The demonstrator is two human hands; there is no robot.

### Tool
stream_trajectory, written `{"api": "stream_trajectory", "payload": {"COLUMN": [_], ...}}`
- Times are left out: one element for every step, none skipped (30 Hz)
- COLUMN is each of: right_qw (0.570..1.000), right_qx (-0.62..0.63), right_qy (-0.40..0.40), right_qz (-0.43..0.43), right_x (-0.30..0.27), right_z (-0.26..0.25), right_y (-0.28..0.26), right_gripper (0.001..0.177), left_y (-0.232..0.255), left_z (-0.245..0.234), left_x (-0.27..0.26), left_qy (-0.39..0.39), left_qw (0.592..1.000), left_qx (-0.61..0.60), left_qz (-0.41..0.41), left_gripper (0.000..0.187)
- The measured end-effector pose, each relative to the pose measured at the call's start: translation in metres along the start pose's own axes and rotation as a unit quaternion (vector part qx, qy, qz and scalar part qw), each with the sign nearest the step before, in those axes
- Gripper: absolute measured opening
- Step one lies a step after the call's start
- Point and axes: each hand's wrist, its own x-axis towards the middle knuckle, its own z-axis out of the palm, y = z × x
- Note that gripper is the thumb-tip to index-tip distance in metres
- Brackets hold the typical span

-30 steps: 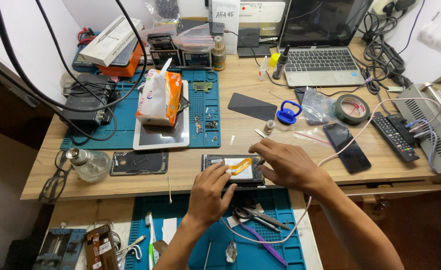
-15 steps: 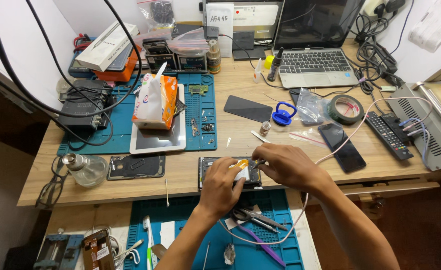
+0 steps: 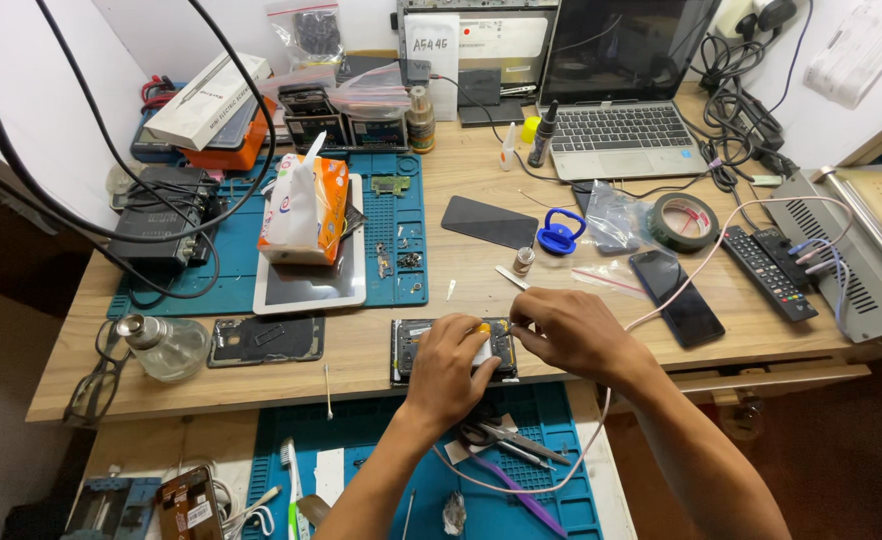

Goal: The person uses a small tool to carefully scrape and clean the surface of a disassembled electronic device, likely a smartphone, on a cluttered workbench. They repeatedly apply pressure and move the tool across specific areas of the device's internal components.

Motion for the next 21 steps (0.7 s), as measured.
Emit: {"api": "stream_trajectory", "payload": {"right_qw": [1.000,1.000,1.000,1.000,1.000,1.000,1.000,1.000,1.000,1.000,1.000,0.999,1.000,0.999,0.998,0.998,0.997,0.996,0.996,0.997,0.997], "right_qx": [0.001,-0.001,-0.002,-0.002,-0.001,0.000,0.000,-0.001,-0.002,-0.002,-0.005,-0.009,-0.010,-0.014,-0.019,-0.017,-0.031,-0.045,-0.044,-0.040,-0.035], "right_qy": [-0.001,-0.005,-0.009,-0.009,-0.012,-0.014,-0.014,-0.014,-0.014,-0.014,-0.022,-0.028,-0.028,-0.040,-0.051,-0.051,-0.060,-0.069,-0.069,-0.064,-0.059], "right_qz": [0.000,0.002,0.005,0.005,0.009,0.012,0.012,0.017,0.023,0.023,0.018,0.011,0.011,-0.013,-0.037,-0.036,-0.033,-0.030,-0.029,-0.032,-0.034], "right_x": [0.001,0.001,0.002,0.002,0.003,0.003,0.003,0.004,0.004,0.004,0.004,0.005,0.006,0.007,0.008,0.010,0.012,0.015,0.016,0.018,0.020], "right_z": [0.001,0.002,0.002,0.002,0.002,0.001,0.000,0.000,-0.001,-0.001,0.000,0.000,-0.001,-0.001,-0.001,-0.002,-0.004,-0.005,-0.003,0.000,0.003], "right_y": [0.001,0.002,0.002,0.002,0.002,0.002,0.002,0.002,0.001,0.002,0.002,0.003,0.001,-0.002,-0.004,-0.006,-0.008,-0.009,-0.008,-0.008,-0.008], "right_gripper": [0.006,0.006,0.007,0.007,0.006,0.006,0.006,0.006,0.005,0.005,0.005,0.005,0.005,0.007,0.009,0.009,0.014,0.019,0.019,0.016,0.014], "left_y": [0.000,0.001,0.001,0.001,0.001,0.002,0.002,0.002,0.002,0.002,0.002,0.002,0.002,0.003,0.004,0.005,0.005,0.006,0.006,0.007,0.007], "left_z": [0.000,-0.001,-0.002,-0.002,-0.003,-0.003,-0.004,-0.004,-0.004,-0.004,-0.004,-0.004,-0.005,-0.006,-0.007,-0.008,-0.008,-0.009,-0.009,-0.010,-0.010], "left_x": [0.000,0.000,0.000,0.000,0.000,0.000,0.000,0.001,0.001,0.000,0.000,0.000,0.001,0.002,0.002,0.002,0.002,0.003,0.003,0.003,0.003], "left_qy": [-0.001,-0.004,-0.007,-0.007,-0.012,-0.016,-0.016,-0.017,-0.019,-0.019,-0.020,-0.019,-0.018,-0.023,-0.027,-0.028,-0.028,-0.027,-0.028,-0.031,-0.034], "left_qw": [1.000,1.000,1.000,1.000,1.000,1.000,1.000,1.000,1.000,1.000,1.000,1.000,1.000,1.000,0.999,0.999,0.999,0.999,0.999,0.999,0.999], "left_qx": [0.000,-0.001,-0.001,-0.001,-0.003,-0.005,-0.005,-0.005,-0.006,-0.006,-0.004,-0.001,0.000,-0.003,-0.005,-0.005,-0.005,-0.005,-0.005,-0.005,-0.006], "left_qz": [-0.001,-0.003,-0.005,-0.006,-0.010,-0.014,-0.014,-0.014,-0.013,-0.013,-0.013,-0.012,-0.012,-0.016,-0.020,-0.020,-0.019,-0.018,-0.017,-0.021,-0.026], "left_gripper": [0.029,0.029,0.030,0.030,0.030,0.030,0.030,0.030,0.030,0.030,0.030,0.031,0.031,0.031,0.031,0.031,0.031,0.031,0.031,0.030,0.030]}}
